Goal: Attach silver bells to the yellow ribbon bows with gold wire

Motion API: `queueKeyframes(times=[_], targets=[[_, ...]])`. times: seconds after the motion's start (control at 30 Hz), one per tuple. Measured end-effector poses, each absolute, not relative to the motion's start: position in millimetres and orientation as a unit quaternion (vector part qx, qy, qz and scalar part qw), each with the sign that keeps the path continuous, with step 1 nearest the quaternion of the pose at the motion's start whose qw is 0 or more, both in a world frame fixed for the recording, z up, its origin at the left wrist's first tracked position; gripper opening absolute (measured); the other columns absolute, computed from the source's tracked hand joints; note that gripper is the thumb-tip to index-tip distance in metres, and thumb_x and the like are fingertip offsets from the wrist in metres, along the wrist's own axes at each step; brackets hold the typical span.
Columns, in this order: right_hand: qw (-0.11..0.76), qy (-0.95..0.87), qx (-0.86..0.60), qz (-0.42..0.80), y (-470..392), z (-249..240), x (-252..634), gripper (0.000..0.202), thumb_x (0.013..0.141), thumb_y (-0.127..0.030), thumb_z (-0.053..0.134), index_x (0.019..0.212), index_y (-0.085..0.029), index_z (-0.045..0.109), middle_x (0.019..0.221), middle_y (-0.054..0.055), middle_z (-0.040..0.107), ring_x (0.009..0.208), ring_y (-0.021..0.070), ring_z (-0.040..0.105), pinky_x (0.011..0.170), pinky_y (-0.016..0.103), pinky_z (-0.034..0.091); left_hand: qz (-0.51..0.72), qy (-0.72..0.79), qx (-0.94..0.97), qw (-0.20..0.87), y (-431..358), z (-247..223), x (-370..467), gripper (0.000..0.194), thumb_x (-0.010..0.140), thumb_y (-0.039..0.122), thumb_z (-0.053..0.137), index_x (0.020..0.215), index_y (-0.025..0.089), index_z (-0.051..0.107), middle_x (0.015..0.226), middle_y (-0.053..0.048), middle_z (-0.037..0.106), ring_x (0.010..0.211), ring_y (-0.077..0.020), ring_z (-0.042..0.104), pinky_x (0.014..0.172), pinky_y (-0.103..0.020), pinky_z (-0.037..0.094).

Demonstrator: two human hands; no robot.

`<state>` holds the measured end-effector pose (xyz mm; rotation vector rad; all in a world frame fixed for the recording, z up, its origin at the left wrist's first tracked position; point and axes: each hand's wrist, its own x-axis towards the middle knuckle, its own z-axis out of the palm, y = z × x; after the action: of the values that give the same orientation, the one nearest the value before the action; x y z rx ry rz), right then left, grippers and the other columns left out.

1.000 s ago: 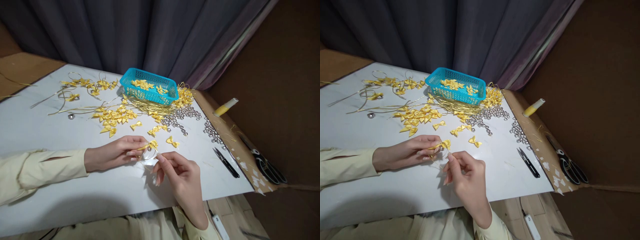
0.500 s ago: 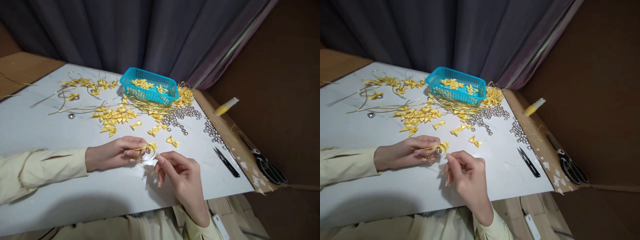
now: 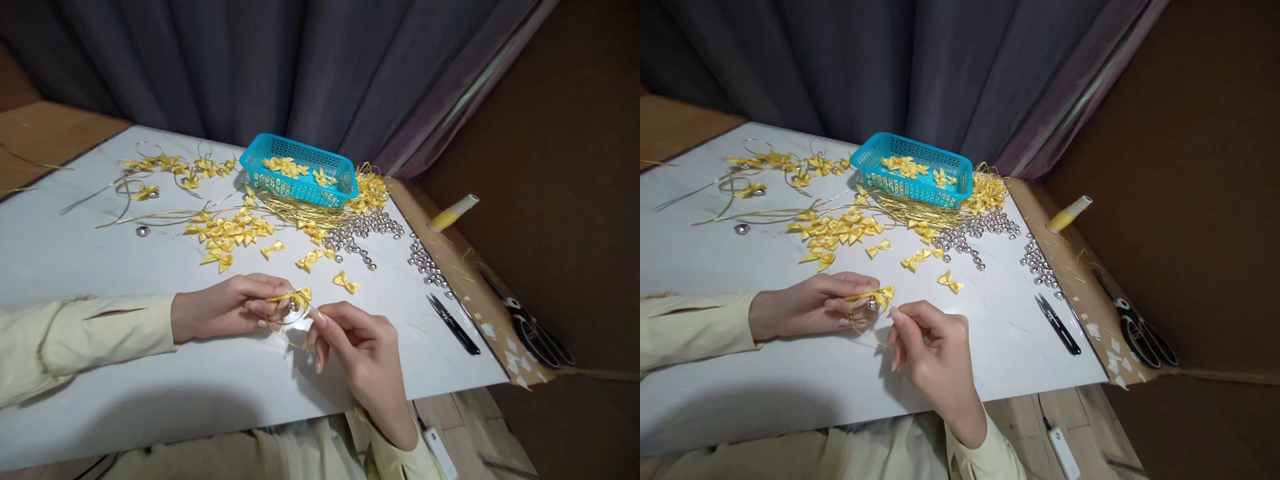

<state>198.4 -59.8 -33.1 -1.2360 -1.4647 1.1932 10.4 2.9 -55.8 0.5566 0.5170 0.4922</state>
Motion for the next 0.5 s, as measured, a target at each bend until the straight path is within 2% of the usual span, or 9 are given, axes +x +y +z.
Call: queueKeyframes(times=[0.17, 0.33, 0.5], targets=[[0.439, -0.588, -0.481, 0.480, -60.3, -33.5, 197.5, 0.024, 0.089, -0.027, 0.057, 0.069, -0.015, 0.061, 0.055, 0.000, 0.061, 0.038, 0.0076, 0.050, 0.044, 0.021, 0.041, 0.236, 0.245, 0.272, 0.900, 2.6, -54.4, 10.6, 0.025, 0.080, 0.018, 0.064, 0.057, 0.014, 0.055, 0.044, 0.007, 0.024, 0.049, -0.0108, 0.014, 0.052, -0.019, 0.035], [0.405, -0.628, -0.497, 0.441, -60.2, -28.5, 199.6, 0.028, 0.089, -0.024, 0.056, 0.063, -0.015, 0.060, 0.048, -0.003, 0.052, 0.038, 0.0053, 0.041, 0.041, 0.019, 0.032, 0.232, 0.239, 0.283, 0.900, 2.1, -53.6, 11.0, 0.025, 0.081, 0.017, 0.060, 0.056, 0.013, 0.058, 0.044, 0.007, 0.021, 0.050, -0.0115, 0.014, 0.054, -0.019, 0.037], [0.388, -0.656, -0.501, 0.410, -60.0, -28.6, 202.3, 0.027, 0.088, -0.021, 0.055, 0.062, -0.015, 0.059, 0.048, -0.004, 0.050, 0.039, 0.0048, 0.035, 0.039, 0.019, 0.027, 0.226, 0.234, 0.291, 0.900, 2.9, -55.6, 10.1, 0.025, 0.082, 0.016, 0.059, 0.057, 0.013, 0.058, 0.045, 0.007, 0.020, 0.050, -0.0112, 0.012, 0.054, -0.018, 0.037]])
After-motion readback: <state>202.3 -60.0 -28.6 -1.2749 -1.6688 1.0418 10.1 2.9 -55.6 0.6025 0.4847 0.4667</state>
